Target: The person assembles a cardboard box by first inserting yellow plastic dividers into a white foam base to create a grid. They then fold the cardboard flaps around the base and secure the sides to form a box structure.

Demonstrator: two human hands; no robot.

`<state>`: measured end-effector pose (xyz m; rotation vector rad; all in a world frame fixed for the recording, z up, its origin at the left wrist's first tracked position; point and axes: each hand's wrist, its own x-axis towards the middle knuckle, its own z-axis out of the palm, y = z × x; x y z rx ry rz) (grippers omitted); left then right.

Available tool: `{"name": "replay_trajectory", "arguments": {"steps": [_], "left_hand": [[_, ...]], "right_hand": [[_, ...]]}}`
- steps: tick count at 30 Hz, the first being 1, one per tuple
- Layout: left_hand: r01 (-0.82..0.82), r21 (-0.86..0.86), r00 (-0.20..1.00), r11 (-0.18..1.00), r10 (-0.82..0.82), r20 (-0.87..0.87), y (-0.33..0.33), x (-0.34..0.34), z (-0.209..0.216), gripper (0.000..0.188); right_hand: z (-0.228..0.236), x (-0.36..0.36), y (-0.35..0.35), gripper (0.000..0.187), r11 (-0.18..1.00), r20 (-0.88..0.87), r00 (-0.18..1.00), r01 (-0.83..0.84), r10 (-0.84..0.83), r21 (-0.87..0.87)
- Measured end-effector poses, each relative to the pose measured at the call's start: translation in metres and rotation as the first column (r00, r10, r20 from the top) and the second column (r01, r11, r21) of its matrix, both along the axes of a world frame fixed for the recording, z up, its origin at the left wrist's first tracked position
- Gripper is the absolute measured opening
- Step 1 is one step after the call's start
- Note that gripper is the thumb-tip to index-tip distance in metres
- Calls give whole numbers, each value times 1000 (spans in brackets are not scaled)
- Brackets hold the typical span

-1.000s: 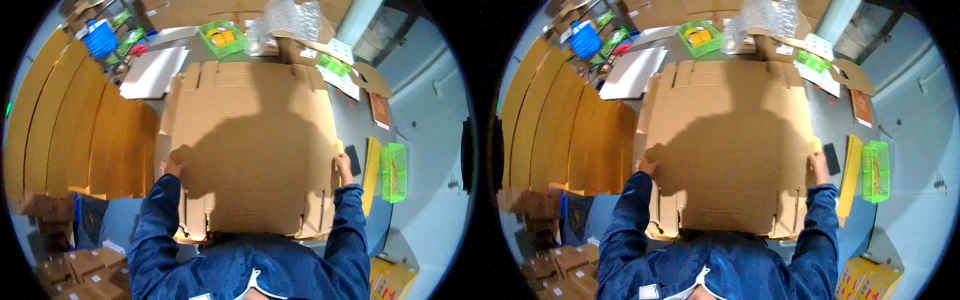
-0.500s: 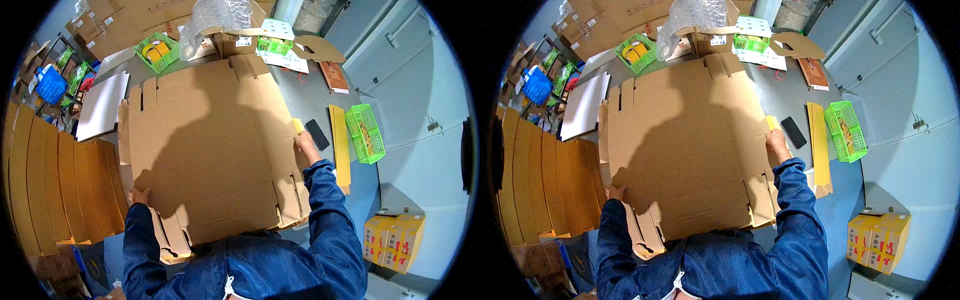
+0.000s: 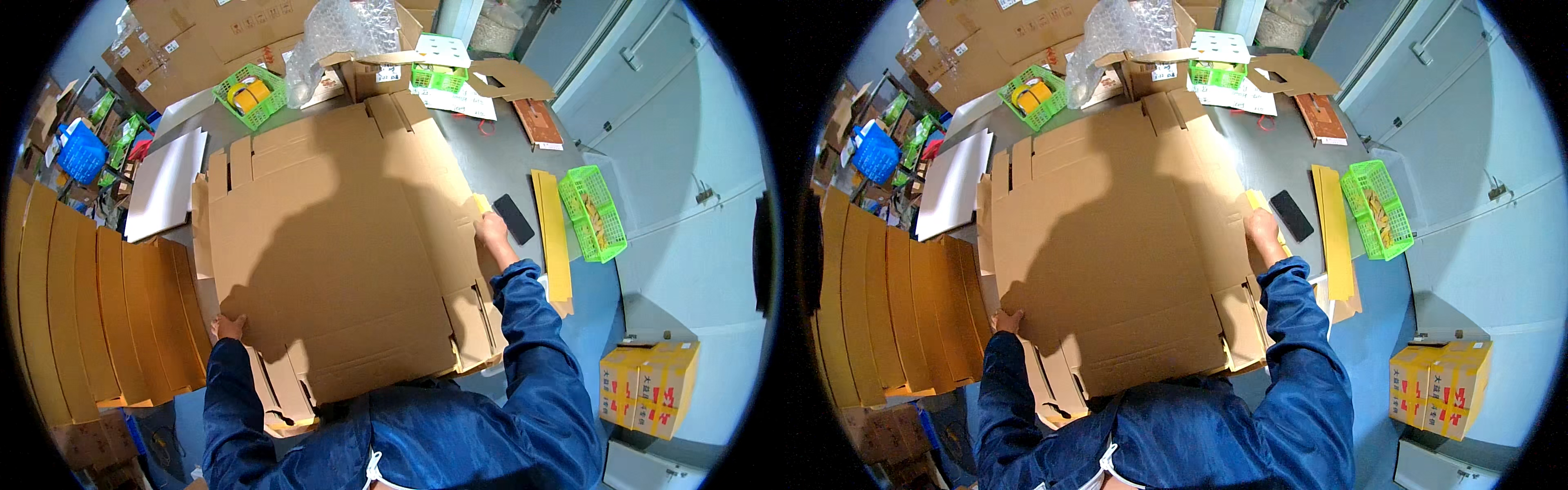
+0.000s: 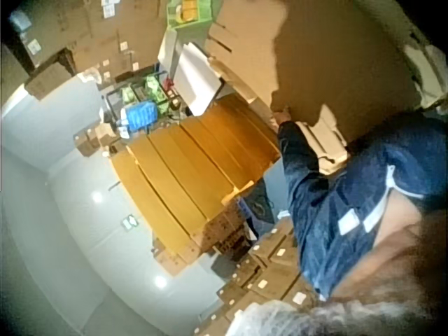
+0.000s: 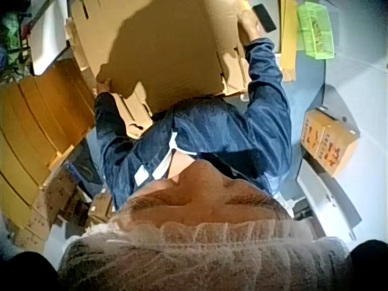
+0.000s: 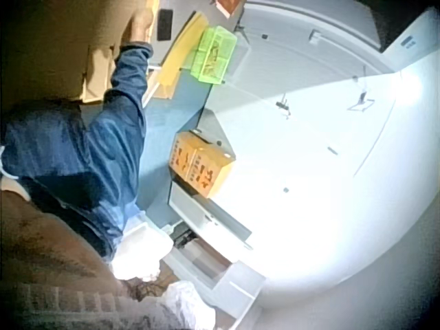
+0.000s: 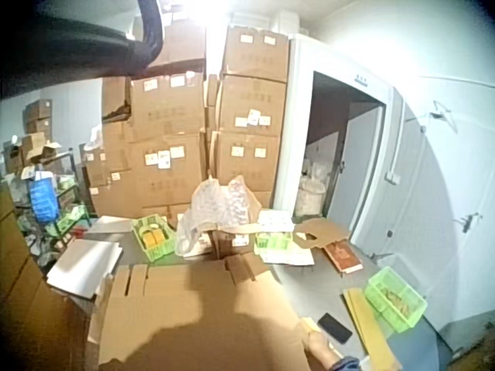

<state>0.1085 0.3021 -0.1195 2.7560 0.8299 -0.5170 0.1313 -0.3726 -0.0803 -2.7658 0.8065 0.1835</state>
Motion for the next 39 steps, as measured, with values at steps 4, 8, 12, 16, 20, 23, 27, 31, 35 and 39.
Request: {"name": "replay_trajectory", "arguments": {"steps": [4, 8, 12, 16, 20, 23, 27, 31, 35, 39], "left_hand": [[-5, 5, 1000, 1000, 5, 8, 8, -2, -8, 85], [-9, 5, 1000, 1000, 9, 12, 1, -2, -1, 84], [10, 35, 1000, 999, -9, -16, 6, -1, -5, 87], [5, 26, 999, 1000, -4, -34, 0, 0, 0, 90], [2, 41, 1000, 999, -2, 15, 2, -3, -2, 88], [-11, 25, 1000, 1000, 11, 19, 0, -4, 1, 88], [23, 37, 1000, 999, -24, 20, 6, -2, -10, 87], [16, 44, 1000, 999, -17, 16, 4, -4, -7, 85], [13, 72, 1000, 997, -14, 25, 4, -4, -7, 83], [32, 58, 999, 998, -32, 1, -4, -1, -3, 84]], "right_hand": [[4, 5, 4, 37, 993, -33, 997, 75, -72, 90], [10, 3, 6, 36, 999, -41, 999, -3, 5, 40], [16, 4, 16, 34, 999, 18, 999, 49, -49, 25], [12, 4, 9, 32, 993, -29, 999, 43, -41, 111], [10, 5, 12, 34, 998, -5, 1000, 24, -24, 65], [16, 2, 14, 35, 998, 33, 998, -54, 53, 41], [10, 3, 9, 35, 998, 19, 999, 34, -35, 44], [10, 6, 6, 32, 994, -12, 999, 53, -52, 100], [6, 9, 2, 32, 996, -27, 999, -22, 24, 90], [-7, 6, -10, 35, 972, 30, 987, 150, -157, 179]]}}
